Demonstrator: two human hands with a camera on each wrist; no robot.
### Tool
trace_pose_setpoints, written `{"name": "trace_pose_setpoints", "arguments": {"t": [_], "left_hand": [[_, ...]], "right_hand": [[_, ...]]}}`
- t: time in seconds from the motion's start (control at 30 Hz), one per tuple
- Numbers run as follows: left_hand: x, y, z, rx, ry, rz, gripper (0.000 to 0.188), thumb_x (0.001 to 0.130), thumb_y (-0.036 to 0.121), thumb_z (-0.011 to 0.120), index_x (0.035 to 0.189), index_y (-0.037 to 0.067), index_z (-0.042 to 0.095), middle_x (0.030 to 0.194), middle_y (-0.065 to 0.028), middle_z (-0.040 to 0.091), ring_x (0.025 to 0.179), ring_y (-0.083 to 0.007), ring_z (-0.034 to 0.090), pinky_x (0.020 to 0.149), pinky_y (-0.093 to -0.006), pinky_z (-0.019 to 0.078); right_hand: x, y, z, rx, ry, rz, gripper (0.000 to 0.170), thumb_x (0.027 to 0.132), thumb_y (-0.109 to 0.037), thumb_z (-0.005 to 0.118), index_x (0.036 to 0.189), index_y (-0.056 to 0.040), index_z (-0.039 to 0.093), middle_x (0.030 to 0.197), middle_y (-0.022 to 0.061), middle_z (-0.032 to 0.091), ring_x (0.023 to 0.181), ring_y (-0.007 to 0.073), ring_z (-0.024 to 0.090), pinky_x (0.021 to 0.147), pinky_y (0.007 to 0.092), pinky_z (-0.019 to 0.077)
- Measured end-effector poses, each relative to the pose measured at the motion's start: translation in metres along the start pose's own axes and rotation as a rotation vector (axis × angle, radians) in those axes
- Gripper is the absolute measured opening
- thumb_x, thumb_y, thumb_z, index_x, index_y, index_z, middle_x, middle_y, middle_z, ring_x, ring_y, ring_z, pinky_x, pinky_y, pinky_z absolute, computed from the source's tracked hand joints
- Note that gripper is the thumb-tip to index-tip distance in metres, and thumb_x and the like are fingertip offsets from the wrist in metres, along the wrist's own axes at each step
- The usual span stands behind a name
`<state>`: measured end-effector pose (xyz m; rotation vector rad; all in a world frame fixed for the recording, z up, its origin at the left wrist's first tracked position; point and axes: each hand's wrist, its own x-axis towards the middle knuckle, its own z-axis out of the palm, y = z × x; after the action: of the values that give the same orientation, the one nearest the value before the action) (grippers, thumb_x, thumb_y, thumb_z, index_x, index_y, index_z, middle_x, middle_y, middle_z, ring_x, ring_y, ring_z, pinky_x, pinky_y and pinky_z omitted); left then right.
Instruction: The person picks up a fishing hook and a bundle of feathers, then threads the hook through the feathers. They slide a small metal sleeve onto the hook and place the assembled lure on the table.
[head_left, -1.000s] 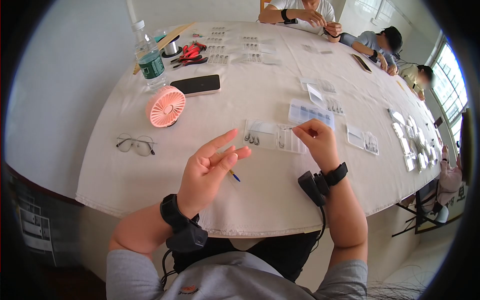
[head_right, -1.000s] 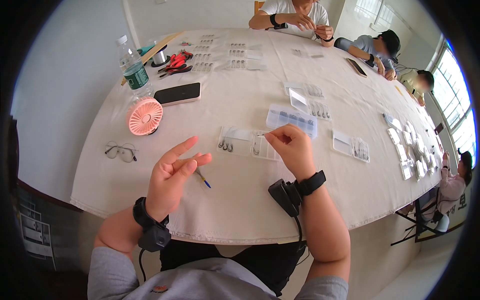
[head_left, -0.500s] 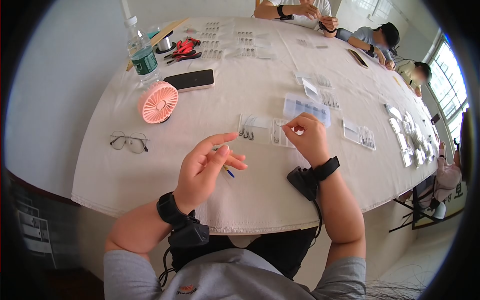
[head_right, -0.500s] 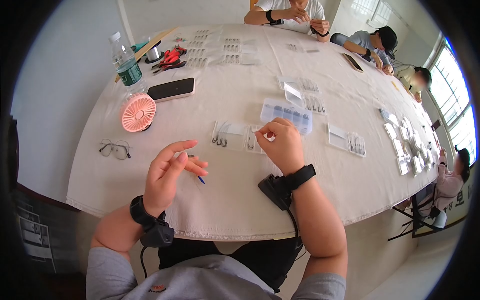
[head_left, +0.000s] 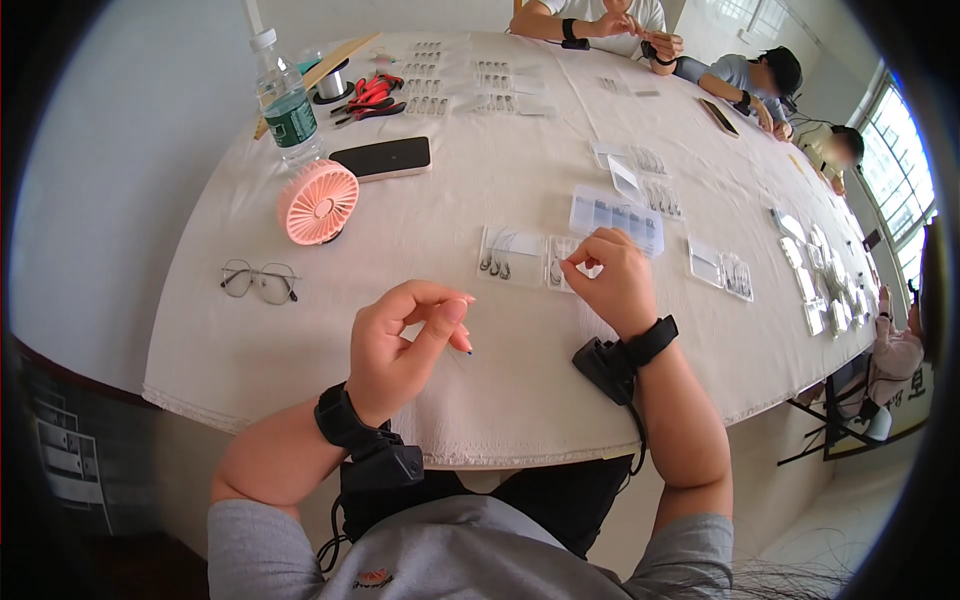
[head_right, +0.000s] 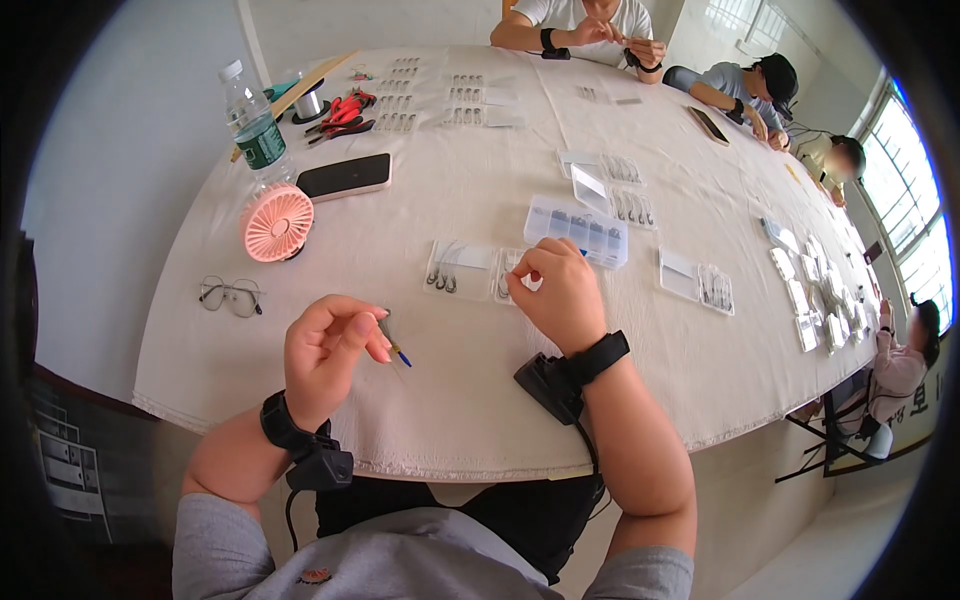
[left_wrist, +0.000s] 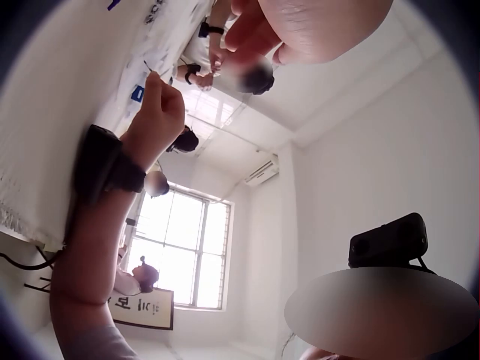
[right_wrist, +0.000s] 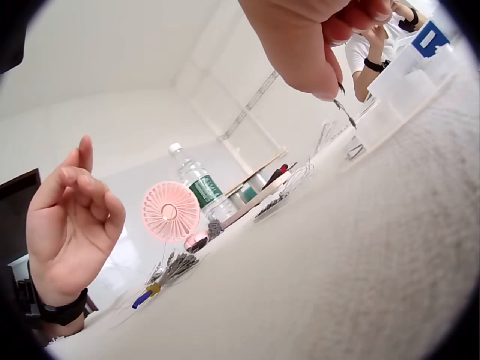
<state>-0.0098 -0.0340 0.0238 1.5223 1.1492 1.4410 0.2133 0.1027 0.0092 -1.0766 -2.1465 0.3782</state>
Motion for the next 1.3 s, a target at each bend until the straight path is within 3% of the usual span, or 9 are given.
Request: {"name": "trace_pose_setpoints", "arguments": {"t": [0.17, 0.37, 0.77, 0.97, 1.07, 1.17, 1.3], "left_hand": [[0.008, -0.009, 0.002, 0.061, -0.047, 0.039, 0.017, 0.094, 0.013, 0.052, 0.091, -0.002, 0.059, 0.084, -0.0083, 0.063, 0.082, -0.0138, 0.061, 0.077, -0.0267, 0.0482], [0.013, -0.017, 0.005, 0.143, -0.046, 0.099, 0.015, 0.094, 0.013, 0.053, 0.091, 0.0, 0.061, 0.093, -0.0067, 0.063, 0.086, -0.0137, 0.059, 0.079, -0.026, 0.046], [0.017, -0.015, 0.0, 0.24, -0.03, 0.065, 0.018, 0.093, 0.013, 0.053, 0.089, -0.001, 0.063, 0.089, -0.0068, 0.063, 0.083, -0.013, 0.058, 0.077, -0.0249, 0.0447], [0.019, -0.013, -0.001, 0.261, -0.021, 0.05, 0.013, 0.089, 0.012, 0.059, 0.085, 0.0, 0.063, 0.09, -0.0075, 0.062, 0.084, -0.014, 0.057, 0.077, -0.0258, 0.044], [0.03, -0.02, -0.016, 0.442, 0.091, 0.269, 0.011, 0.085, 0.011, 0.064, 0.083, 0.001, 0.063, 0.096, -0.0091, 0.061, 0.089, -0.0158, 0.057, 0.08, -0.0271, 0.0434], [0.039, -0.021, -0.043, 0.561, 0.054, 0.2, 0.012, 0.082, 0.012, 0.068, 0.081, 0.001, 0.063, 0.102, -0.0095, 0.059, 0.093, -0.0178, 0.056, 0.083, -0.0278, 0.0425], [0.037, -0.022, -0.048, 0.647, -0.224, -0.115, 0.023, 0.076, 0.017, 0.074, 0.087, 0.003, 0.06, 0.099, -0.0074, 0.059, 0.088, -0.0187, 0.056, 0.079, -0.0304, 0.0465]], "right_hand": [[0.001, 0.005, 0.003, 0.028, -0.072, 0.008, 0.01, 0.07, -0.008, 0.068, 0.066, -0.0025, 0.06, 0.071, 0.0072, 0.056, 0.076, 0.0243, 0.053, 0.068, 0.0345, 0.0446], [0.002, 0.005, 0.003, 0.036, -0.138, 0.004, 0.008, 0.07, -0.009, 0.068, 0.067, -0.0032, 0.062, 0.072, 0.007, 0.057, 0.076, 0.0237, 0.053, 0.068, 0.034, 0.0451], [-0.001, 0.005, -0.001, 0.066, -0.185, -0.053, 0.007, 0.071, -0.011, 0.068, 0.074, -0.006, 0.065, 0.076, 0.0061, 0.059, 0.08, 0.0229, 0.055, 0.07, 0.0336, 0.0461], [0.001, 0.005, -0.002, 0.098, -0.171, -0.05, 0.007, 0.071, -0.009, 0.068, 0.074, -0.0042, 0.065, 0.076, 0.0065, 0.059, 0.076, 0.0225, 0.056, 0.068, 0.0326, 0.0462], [0.001, 0.002, -0.004, 0.131, -0.118, -0.034, 0.008, 0.073, -0.01, 0.068, 0.074, -0.0029, 0.065, 0.074, 0.0067, 0.06, 0.072, 0.0213, 0.055, 0.065, 0.0317, 0.046], [-0.001, -0.007, -0.01, 0.119, -0.09, -0.006, 0.009, 0.075, -0.011, 0.068, 0.075, -0.0023, 0.065, 0.073, 0.0067, 0.06, 0.069, 0.0201, 0.055, 0.062, 0.0307, 0.0457], [-0.004, -0.013, -0.011, 0.145, -0.125, -0.017, 0.01, 0.076, -0.012, 0.068, 0.074, -0.0023, 0.065, 0.072, 0.0067, 0.06, 0.067, 0.0198, 0.055, 0.06, 0.0301, 0.0456]]}}
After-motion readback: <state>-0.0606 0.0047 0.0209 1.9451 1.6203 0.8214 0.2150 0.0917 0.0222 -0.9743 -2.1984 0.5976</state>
